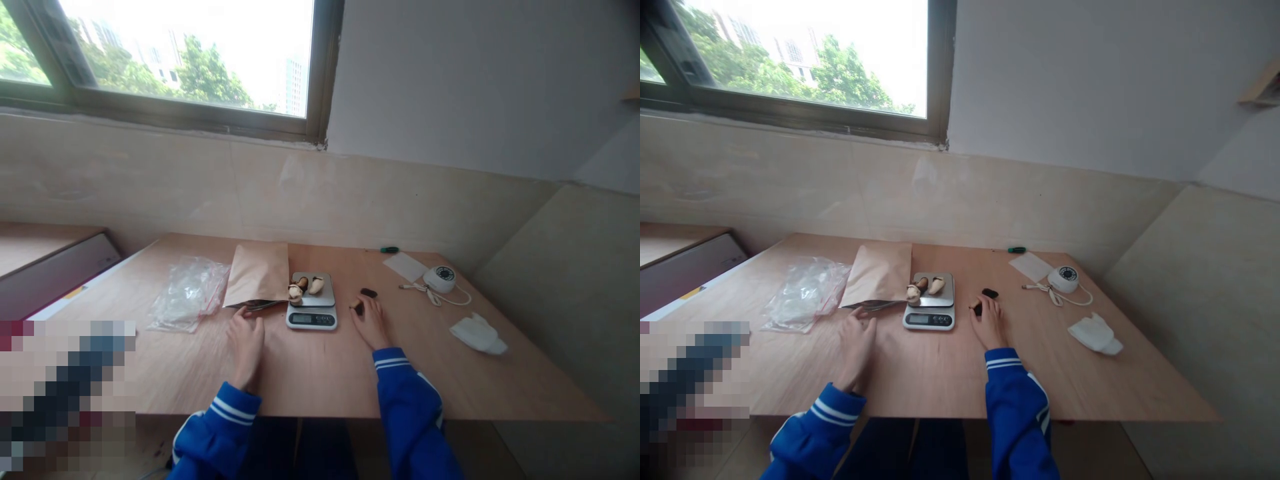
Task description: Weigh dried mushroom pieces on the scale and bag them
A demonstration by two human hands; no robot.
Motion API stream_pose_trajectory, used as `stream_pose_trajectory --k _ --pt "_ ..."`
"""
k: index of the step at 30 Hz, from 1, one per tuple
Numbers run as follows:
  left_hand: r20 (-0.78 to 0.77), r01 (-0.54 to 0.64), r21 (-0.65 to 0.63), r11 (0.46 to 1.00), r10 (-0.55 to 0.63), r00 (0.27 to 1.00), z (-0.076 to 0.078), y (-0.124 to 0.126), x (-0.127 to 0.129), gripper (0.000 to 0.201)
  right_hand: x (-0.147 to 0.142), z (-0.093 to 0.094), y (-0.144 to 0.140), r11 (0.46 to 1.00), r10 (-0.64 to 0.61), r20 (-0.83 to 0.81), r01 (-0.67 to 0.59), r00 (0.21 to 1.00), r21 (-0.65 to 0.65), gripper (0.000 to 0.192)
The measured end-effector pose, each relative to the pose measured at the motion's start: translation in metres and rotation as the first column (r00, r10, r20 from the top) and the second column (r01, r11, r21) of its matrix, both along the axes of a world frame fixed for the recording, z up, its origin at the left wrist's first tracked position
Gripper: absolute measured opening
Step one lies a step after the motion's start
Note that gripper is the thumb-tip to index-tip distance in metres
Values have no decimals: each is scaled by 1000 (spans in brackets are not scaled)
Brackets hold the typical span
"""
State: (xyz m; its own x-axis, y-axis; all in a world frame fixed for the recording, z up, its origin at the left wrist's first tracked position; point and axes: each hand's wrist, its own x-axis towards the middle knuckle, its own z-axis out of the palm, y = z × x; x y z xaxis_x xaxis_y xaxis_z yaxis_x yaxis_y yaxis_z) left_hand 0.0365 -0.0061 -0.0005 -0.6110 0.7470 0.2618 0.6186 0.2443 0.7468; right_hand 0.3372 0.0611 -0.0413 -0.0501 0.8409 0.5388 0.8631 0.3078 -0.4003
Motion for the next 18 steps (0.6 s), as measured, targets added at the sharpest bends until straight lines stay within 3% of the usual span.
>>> stream_pose_trajectory --k 3,6,11,18 --pt "-124 -45 -118 992 30 992 -5 2 -4 40 0 1 -1 1000 -3 7 3 1000 8 33" --pt "-209 4 -180 984 -43 977 3 8 -5 34 0 1 0 1000 -11 5 11 1000 0 32" --pt "-149 139 -338 931 -198 969 15 16 -9 40 1 0 1 1000 -7 -2 7 1000 2 31" --pt "-190 45 -368 929 -123 974 17 25 -11 60 1 1 0 1000 -12 -12 12 1000 8 32"
